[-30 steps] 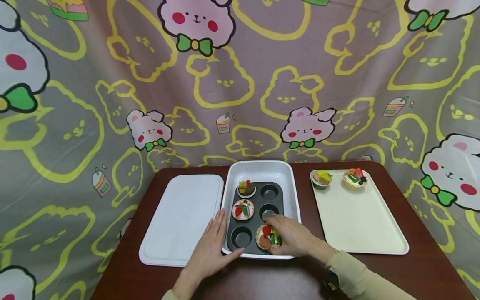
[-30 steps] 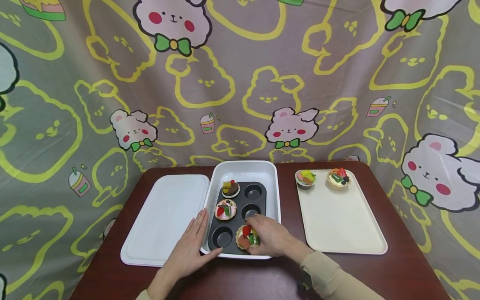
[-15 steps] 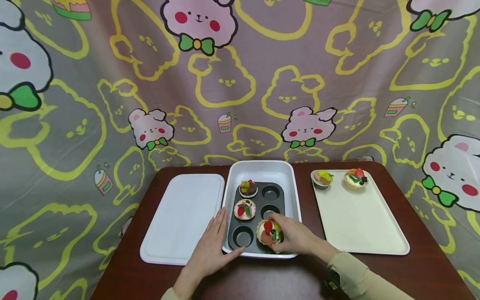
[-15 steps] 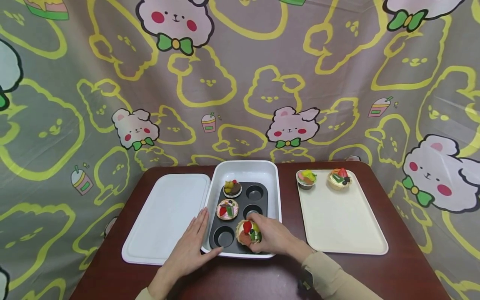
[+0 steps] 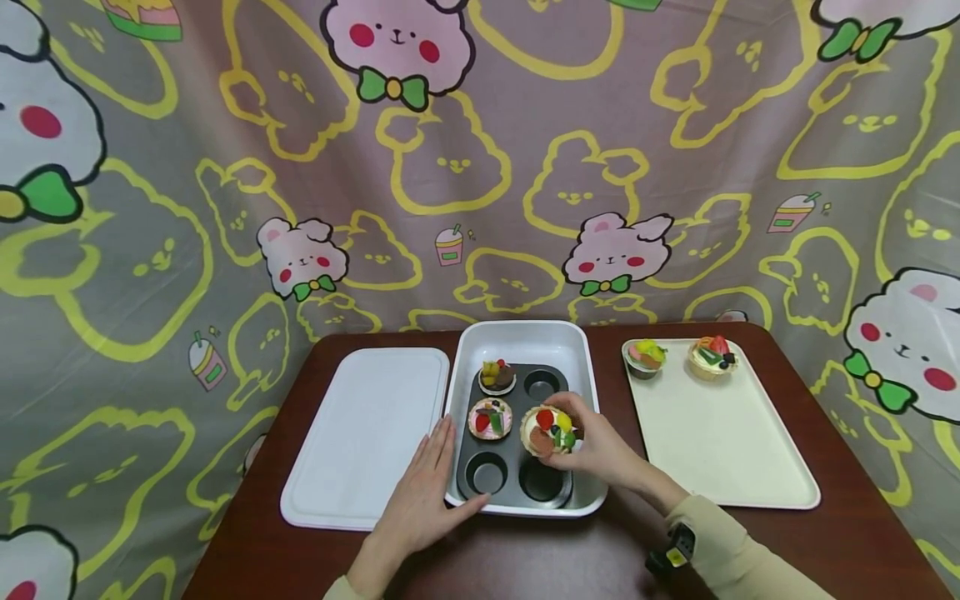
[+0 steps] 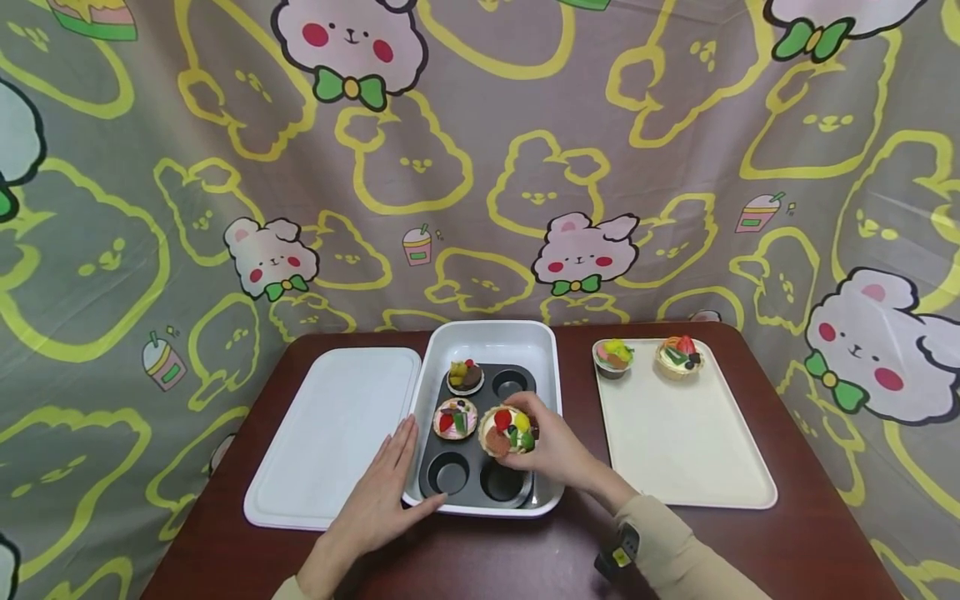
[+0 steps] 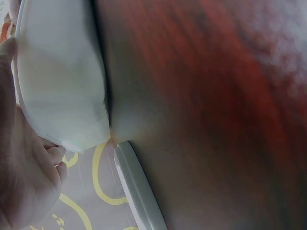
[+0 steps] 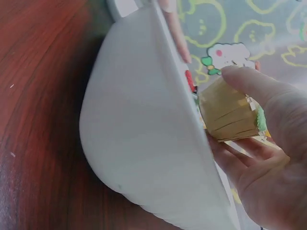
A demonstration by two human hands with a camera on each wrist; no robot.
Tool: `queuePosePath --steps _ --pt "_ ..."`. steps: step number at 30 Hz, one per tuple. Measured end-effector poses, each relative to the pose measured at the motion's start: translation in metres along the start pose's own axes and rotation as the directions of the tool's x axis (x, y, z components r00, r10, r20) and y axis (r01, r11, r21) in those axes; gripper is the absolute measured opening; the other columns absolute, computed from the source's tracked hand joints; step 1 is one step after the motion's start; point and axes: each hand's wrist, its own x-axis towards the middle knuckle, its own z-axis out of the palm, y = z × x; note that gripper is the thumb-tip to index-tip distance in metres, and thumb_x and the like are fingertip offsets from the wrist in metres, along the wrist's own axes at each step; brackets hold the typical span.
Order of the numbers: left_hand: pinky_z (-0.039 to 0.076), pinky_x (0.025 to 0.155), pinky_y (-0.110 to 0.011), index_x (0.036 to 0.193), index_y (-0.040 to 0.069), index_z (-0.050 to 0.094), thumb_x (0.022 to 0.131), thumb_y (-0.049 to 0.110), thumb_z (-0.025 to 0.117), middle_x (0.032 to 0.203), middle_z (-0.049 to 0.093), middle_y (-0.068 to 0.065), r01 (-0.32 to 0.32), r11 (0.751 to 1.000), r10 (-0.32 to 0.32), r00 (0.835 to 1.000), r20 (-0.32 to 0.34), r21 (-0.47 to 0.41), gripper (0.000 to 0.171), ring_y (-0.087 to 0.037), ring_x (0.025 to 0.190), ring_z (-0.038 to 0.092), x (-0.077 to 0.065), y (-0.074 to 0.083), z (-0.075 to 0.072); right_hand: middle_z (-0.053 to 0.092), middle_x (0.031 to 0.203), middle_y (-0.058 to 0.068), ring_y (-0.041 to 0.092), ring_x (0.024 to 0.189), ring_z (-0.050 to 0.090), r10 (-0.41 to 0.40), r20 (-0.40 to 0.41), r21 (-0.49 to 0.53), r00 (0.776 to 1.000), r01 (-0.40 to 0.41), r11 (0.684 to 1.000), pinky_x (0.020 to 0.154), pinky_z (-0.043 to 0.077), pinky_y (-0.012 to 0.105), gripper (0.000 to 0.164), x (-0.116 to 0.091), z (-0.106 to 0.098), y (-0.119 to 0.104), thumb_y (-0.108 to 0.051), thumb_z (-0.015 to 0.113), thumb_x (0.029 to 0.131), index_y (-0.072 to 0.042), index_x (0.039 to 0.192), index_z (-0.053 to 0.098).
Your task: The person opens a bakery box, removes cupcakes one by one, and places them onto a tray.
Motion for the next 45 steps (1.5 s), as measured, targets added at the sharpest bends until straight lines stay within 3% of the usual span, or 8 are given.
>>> queuePosePath --steps 8,16,21,31,34,39,41,45 --pt "0.026 0.140 -0.052 0.174 0.001 0.023 0.092 0.084 0.062 0.185 0.019 -0.016 0.000 1.000 0.000 1.000 0.005 -0.003 0.124 -0.032 0.172 0.024 -0.001 0.000 0.000 0.077 0.132 0.022 0.023 0.109 0.072 0.077 -0.075 0.170 0.994 -0.064 0.983 0.093 0.057 0.024 0.080 -0.002 -0.012 0.003 -0.009 0.099 0.079 -0.004 0.143 0.052" --pt "0.026 0.140 -0.053 0.174 0.001 0.023 0.092 0.083 0.062 0.185 0.019 -0.016 -0.007 1.000 0.007 1.000 -0.002 -0.001 0.123 -0.032 0.172 0.024 -0.001 -0.002 0.001 0.070 0.136 0.036 -0.001 0.106 0.070 0.075 -0.116 0.303 0.990 -0.037 0.952 0.091 0.061 0.016 0.077 -0.010 -0.027 0.009 0.002 0.091 0.085 0.007 0.144 0.042" --pt "0.025 0.140 -0.053 0.174 0.000 0.024 0.092 0.082 0.064 0.185 0.020 -0.017 -0.015 1.000 0.015 1.000 -0.008 0.001 0.122 -0.033 0.172 0.025 -0.001 -0.001 0.000 0.066 0.140 0.038 -0.006 0.109 0.067 0.072 -0.154 0.293 0.985 -0.024 0.956 0.093 0.059 0.013 0.075 -0.017 -0.037 0.011 0.005 0.087 0.088 0.010 0.144 0.039" --pt "0.028 0.139 -0.054 0.174 0.000 0.025 0.092 0.082 0.065 0.185 0.021 -0.016 -0.014 1.000 0.013 1.000 -0.019 -0.004 0.122 -0.033 0.171 0.026 -0.001 -0.001 0.001 0.063 0.144 0.039 -0.009 0.106 0.068 0.161 -0.203 0.261 0.966 -0.105 0.960 0.090 0.059 0.012 0.078 -0.033 -0.064 0.021 0.001 0.085 0.092 0.004 0.151 0.032" --pt "0.028 0.139 -0.054 0.174 0.001 0.025 0.092 0.082 0.065 0.185 0.021 -0.016 -0.015 1.000 0.015 1.000 -0.021 -0.004 0.122 -0.032 0.171 0.026 -0.001 -0.001 0.001 0.071 0.137 0.025 -0.010 0.104 0.069 0.170 -0.237 0.261 0.957 -0.106 0.959 0.087 0.059 0.012 0.077 -0.039 -0.073 0.029 0.002 0.084 0.093 0.004 0.150 0.032" --pt "0.026 0.140 -0.053 0.174 0.001 0.023 0.092 0.082 0.064 0.185 0.020 -0.015 -0.015 1.000 0.015 1.000 -0.016 -0.003 0.123 -0.031 0.172 0.025 -0.001 -0.001 0.000 0.071 0.114 -0.027 -0.010 0.100 0.069 0.185 -0.295 0.251 0.938 -0.110 0.962 0.082 0.060 0.012 0.074 -0.050 -0.089 0.044 0.004 0.083 0.093 0.003 0.147 0.033" --pt "0.026 0.140 -0.053 0.174 0.001 0.023 0.092 0.082 0.064 0.185 0.020 -0.015 -0.015 1.000 0.015 1.000 -0.014 -0.005 0.123 -0.031 0.172 0.025 -0.001 -0.001 0.000 0.067 0.109 -0.035 -0.011 0.099 0.069 0.194 -0.309 0.236 0.931 -0.122 0.964 0.081 0.060 0.011 0.074 -0.055 -0.095 0.050 0.003 0.083 0.093 0.002 0.147 0.032" --pt "0.027 0.139 -0.053 0.174 0.001 0.024 0.092 0.082 0.064 0.185 0.021 -0.016 -0.014 1.000 0.014 1.000 -0.015 -0.009 0.122 -0.032 0.172 0.025 -0.001 -0.001 0.000 0.066 0.106 -0.037 -0.012 0.097 0.068 0.207 -0.336 0.208 0.919 -0.142 0.968 0.079 0.059 0.011 0.074 -0.064 -0.104 0.059 0.002 0.084 0.093 0.000 0.147 0.032"
